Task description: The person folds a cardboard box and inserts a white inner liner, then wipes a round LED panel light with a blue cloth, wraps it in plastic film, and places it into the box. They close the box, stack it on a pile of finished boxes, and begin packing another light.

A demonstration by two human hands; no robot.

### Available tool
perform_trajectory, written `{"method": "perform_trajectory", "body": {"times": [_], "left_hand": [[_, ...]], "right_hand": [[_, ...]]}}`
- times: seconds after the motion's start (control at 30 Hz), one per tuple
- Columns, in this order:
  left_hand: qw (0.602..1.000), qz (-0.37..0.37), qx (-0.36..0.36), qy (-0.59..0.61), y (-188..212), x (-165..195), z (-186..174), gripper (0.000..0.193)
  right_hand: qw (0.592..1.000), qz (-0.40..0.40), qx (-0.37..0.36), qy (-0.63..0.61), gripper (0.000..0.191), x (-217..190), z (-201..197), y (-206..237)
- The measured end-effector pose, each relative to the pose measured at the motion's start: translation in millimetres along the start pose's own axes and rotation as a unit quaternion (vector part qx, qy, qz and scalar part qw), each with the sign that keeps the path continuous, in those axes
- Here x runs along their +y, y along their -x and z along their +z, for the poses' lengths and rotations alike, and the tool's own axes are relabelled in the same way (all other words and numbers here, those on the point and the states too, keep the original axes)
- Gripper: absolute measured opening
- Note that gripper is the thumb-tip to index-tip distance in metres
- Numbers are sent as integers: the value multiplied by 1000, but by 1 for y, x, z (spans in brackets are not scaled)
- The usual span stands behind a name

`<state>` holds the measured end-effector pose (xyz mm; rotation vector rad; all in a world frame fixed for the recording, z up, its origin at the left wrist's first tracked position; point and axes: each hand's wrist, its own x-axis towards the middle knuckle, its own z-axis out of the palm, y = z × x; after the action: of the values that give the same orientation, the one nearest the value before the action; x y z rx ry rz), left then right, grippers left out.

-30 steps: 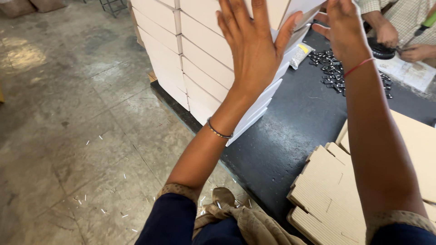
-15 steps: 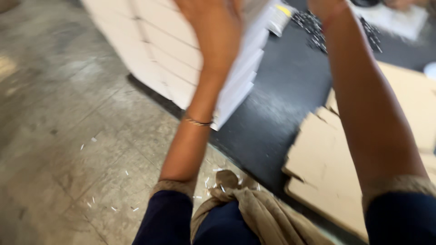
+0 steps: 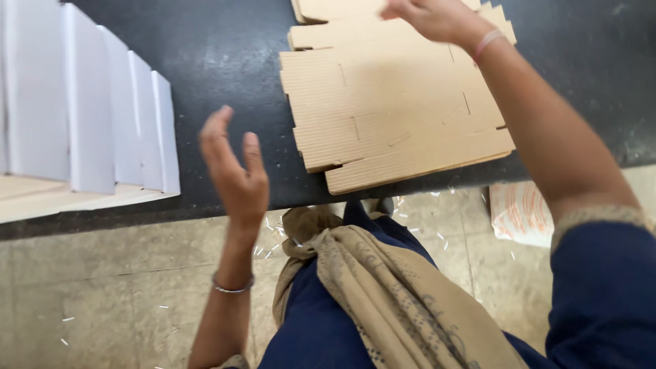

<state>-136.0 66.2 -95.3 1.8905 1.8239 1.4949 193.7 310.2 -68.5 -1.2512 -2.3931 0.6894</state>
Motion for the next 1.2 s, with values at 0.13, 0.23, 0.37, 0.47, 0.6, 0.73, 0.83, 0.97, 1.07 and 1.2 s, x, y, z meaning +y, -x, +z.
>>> {"method": "perform_trajectory", "body": {"times": [0.13, 0.23, 0.37, 0.47, 0.6, 0.73, 0.83, 0.97, 1.07, 1.2], "left_hand": [[990, -105, -64, 74, 35, 4, 47, 38], [987, -125, -61, 87, 57, 6, 66, 41], [986, -143, -32, 79, 73, 6, 90, 38], [989, -137, 11, 45, 78, 1, 104, 37], [982, -174, 33, 67, 76, -11, 117, 38], [978, -167, 77, 95, 84, -20, 121, 40], [974, -192, 89, 83, 95, -21, 118, 42], [976, -201, 76, 40, 97, -9, 120, 44], [973, -223, 65, -1, 89, 4, 125, 48], [972, -217, 82, -40, 81, 14, 130, 52]], "right_hand": [[977, 160, 136, -19, 51, 84, 26, 81], [972, 163, 163, -34, 51, 94, 55, 135], [986, 122, 114, 0, 64, 49, 106, 179], [998, 17, 52, 41, 76, 7, 135, 178], [995, -87, 22, 40, 81, -48, 148, 200], [939, -86, -190, -275, 56, -80, 152, 262], [964, -202, 1, -175, 47, -72, 154, 278], [972, 4, 234, 13, 52, 17, 100, 254], [924, 152, 319, 148, 76, 93, 48, 245], [940, 246, 234, 31, 88, 136, 31, 238]]}}
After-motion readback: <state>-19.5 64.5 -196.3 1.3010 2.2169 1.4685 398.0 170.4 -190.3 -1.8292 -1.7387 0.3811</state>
